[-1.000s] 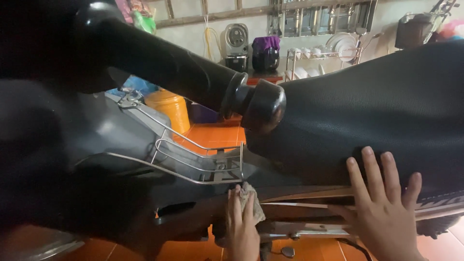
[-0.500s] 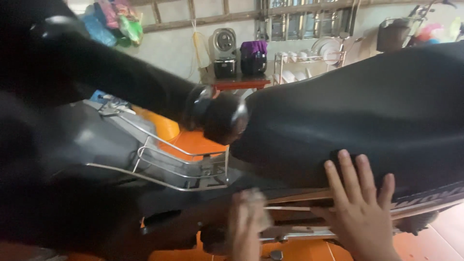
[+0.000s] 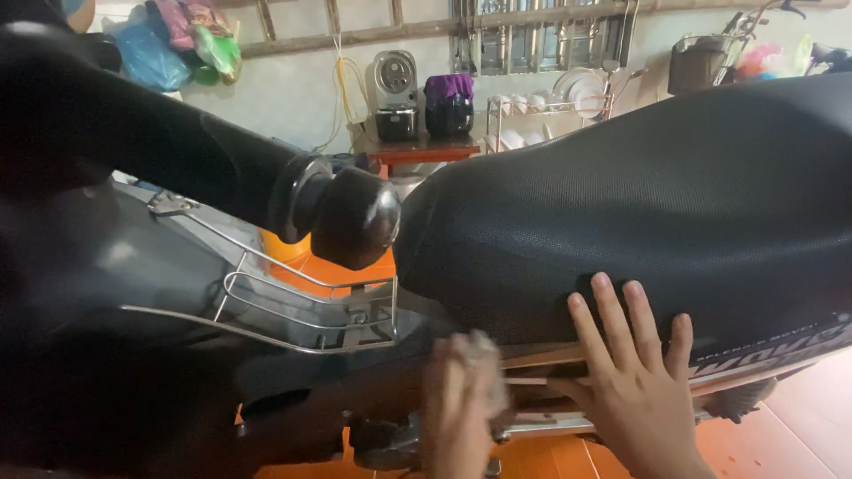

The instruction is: The person wipes the body of a black motorcycle with a cloth. They clean the front fairing, the area around the handlebars, and the side panels near the seat.

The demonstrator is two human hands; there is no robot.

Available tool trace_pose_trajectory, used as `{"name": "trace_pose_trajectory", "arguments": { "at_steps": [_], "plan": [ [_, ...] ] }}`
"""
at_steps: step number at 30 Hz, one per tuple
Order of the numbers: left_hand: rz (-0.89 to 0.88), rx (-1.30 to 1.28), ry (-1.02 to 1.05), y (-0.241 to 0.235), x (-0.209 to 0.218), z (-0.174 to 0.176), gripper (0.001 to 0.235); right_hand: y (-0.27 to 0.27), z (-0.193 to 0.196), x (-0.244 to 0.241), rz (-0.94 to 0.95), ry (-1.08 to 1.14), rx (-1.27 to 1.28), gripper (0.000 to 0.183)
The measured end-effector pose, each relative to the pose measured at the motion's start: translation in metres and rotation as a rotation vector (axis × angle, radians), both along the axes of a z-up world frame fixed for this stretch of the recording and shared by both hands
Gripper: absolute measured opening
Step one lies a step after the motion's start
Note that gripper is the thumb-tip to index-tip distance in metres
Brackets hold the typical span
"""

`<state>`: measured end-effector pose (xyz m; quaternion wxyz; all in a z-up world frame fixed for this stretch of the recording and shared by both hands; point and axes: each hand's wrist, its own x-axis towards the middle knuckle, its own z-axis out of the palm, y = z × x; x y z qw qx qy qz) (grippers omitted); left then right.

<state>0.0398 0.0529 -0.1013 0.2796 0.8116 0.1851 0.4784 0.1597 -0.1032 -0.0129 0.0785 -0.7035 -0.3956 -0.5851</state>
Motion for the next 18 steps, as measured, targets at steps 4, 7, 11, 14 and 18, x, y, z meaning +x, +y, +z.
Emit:
{"name": "trace_pose_trajectory", "arguments": {
  "at_steps": [4,7,11,14,18],
  "plan": [
    [0.346,-0.094,0.089,0.031,-0.021,-0.006,0.095,0.003,-0.002,0.0,-0.018,0.083,-0.042,0.109],
    [0.437,-0.143,0.038,0.017,-0.011,-0.004,0.085,0.006,-0.004,-0.004,0.01,0.135,-0.032,0.114],
    [0.326,-0.096,0.001,-0.032,0.022,0.01,0.101,0.005,-0.002,-0.006,-0.018,0.058,-0.003,0.112],
    [0.135,0.261,-0.097,-0.023,0.012,0.011,0.068,0.005,-0.001,-0.009,-0.022,0.059,-0.017,0.109],
    [0.046,0.411,0.081,0.025,-0.02,0.007,0.097,-0.001,0.001,-0.008,-0.007,0.039,-0.028,0.109]
  ]
}}
